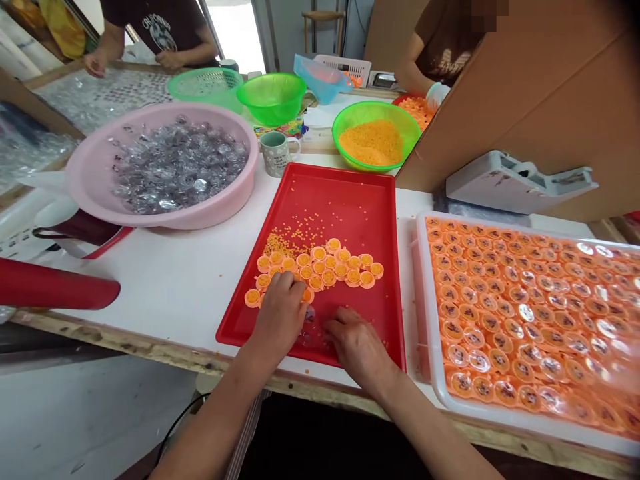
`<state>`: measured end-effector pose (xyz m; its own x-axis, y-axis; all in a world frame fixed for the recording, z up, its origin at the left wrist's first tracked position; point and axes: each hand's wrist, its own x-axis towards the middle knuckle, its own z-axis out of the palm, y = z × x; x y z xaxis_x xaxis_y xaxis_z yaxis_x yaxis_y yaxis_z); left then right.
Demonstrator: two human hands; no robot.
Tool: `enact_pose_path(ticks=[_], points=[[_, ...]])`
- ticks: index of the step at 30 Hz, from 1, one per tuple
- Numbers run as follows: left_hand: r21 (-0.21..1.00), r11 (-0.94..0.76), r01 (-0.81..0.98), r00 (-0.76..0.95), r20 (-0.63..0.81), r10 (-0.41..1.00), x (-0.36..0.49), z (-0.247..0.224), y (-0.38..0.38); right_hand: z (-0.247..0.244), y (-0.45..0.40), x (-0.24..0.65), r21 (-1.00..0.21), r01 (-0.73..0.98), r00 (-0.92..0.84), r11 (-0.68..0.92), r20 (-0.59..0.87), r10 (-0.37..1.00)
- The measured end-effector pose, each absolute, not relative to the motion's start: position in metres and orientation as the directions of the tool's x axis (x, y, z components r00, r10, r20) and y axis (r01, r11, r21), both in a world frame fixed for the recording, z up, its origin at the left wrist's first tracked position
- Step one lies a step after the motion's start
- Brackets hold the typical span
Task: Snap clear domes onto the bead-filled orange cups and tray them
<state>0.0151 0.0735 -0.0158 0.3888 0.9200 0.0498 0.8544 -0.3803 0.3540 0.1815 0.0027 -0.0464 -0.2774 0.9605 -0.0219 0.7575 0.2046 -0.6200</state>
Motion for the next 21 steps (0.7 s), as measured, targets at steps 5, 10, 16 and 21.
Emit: enact_pose_path(ticks=[5, 10, 16, 21], points=[[0.499, -0.330, 0.801, 0.343, 0.068, 0.937, 0.022, 0.003, 0.061, -0.051, -0.003, 0.199, -0.801, 0.591, -0.168, 0.089, -0.015, 0.986], [0.788, -0.090, 0.610, 0.328, -0.147, 0.933, 0.043, -0.001, 0.054, -0.042, -0.013, 0.219, -0.944, -0.094, 0.042, -0.317, -0.322, 0.946], [0.897, 0.110, 0.428, 0.312, -0.261, 0.914, 0.060, -0.019, 0.051, -0.029, -0.018, 0.224, -0.831, -0.416, 0.028, -0.370, -0.418, 0.908], [0.899, 0.275, 0.342, 0.317, -0.386, 0.866, 0.058, -0.019, 0.048, -0.031, -0.017, 0.225, -0.900, -0.245, 0.136, -0.360, -0.400, 0.906]])
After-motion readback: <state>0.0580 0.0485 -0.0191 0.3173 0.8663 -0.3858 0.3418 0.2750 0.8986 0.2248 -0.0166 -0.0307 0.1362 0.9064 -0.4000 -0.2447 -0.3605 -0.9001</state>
